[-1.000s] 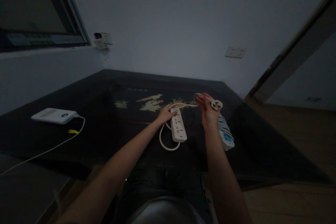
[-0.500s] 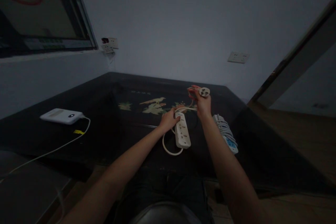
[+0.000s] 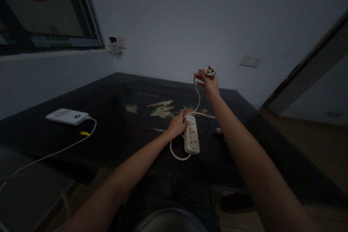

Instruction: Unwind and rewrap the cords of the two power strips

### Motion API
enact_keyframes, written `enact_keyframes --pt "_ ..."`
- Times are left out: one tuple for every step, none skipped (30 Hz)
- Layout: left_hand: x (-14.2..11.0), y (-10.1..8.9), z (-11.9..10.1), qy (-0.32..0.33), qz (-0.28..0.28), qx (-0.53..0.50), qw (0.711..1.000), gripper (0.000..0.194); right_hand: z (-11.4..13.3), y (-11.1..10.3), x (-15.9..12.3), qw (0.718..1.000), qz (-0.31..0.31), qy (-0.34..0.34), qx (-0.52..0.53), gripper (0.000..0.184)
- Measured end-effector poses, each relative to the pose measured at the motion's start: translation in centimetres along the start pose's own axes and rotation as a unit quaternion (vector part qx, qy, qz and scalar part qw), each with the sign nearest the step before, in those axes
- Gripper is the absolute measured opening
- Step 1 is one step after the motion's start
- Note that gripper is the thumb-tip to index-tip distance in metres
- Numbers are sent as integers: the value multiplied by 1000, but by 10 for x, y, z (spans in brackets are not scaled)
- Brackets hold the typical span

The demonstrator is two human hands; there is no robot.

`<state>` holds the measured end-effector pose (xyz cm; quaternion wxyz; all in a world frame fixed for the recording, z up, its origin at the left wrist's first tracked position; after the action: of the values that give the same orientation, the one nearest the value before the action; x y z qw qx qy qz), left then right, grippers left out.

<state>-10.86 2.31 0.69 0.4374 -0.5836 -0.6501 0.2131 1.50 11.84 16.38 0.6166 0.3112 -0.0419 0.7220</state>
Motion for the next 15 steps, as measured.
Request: enact_keyframes --pt "0 -1 -1 -3 -1 -3 1000 54 3 1 0 1000 4 -6 -2 23" --pt "0 -1 -1 -5 -1 -8 1000 54 6 1 -1 1000 8 -11 -5 24" --pt "1 -1 -1 -6 -1 -15 1000 53 9 1 -2 1000 11 -17 -8 24" --pt "1 -1 0 -6 -1 -23 1000 52 12 1 -4 1000 11 -23 -11 25" --pt "2 0 1 -8 -2 -30 1000 51 14 1 -5 999 10 -27 -14 25" --pt "3 1 2 -9 -2 -36 999 48 15 1 -7 999 8 -30 -17 26" --pt "3 2 4 -10 -2 -39 999 46 15 0 -8 999 5 -32 -23 28" --pt "3 3 5 -9 -2 -39 999 43 16 -1 -10 999 2 -33 -31 29" --pt "4 4 7 -6 0 -37 999 41 15 -3 -10 998 0 -36 -42 31" --pt "4 5 9 -1 3 -35 999 39 15 -5 -11 998 -1 -39 -56 32" --pt "4 6 10 6 6 -32 999 39 14 -7 -10 996 -1 -44 -71 33" --pt "4 7 11 11 10 -31 999 40 13 -10 -10 995 -1 -50 -87 34" --pt "4 8 12 14 13 -30 999 42 13 -13 -9 994 0 -53 -99 35" --pt "5 8 12 15 16 -30 999 44 12 -16 -8 993 -1 -53 -108 35" --pt "5 9 13 16 17 -30 999 45 12 -19 -6 992 -2 -50 -114 36"
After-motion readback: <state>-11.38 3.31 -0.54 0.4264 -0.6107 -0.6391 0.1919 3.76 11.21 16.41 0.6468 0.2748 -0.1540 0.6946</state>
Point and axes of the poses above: each hand's wrist, its own x-axis towards the middle knuckle, its own y-axis out of the palm, z = x × y, the point moved 1 cm from there along x, towards the middle knuckle, and after that the axes turned 12 degrees about x, right-handed, at the moved point
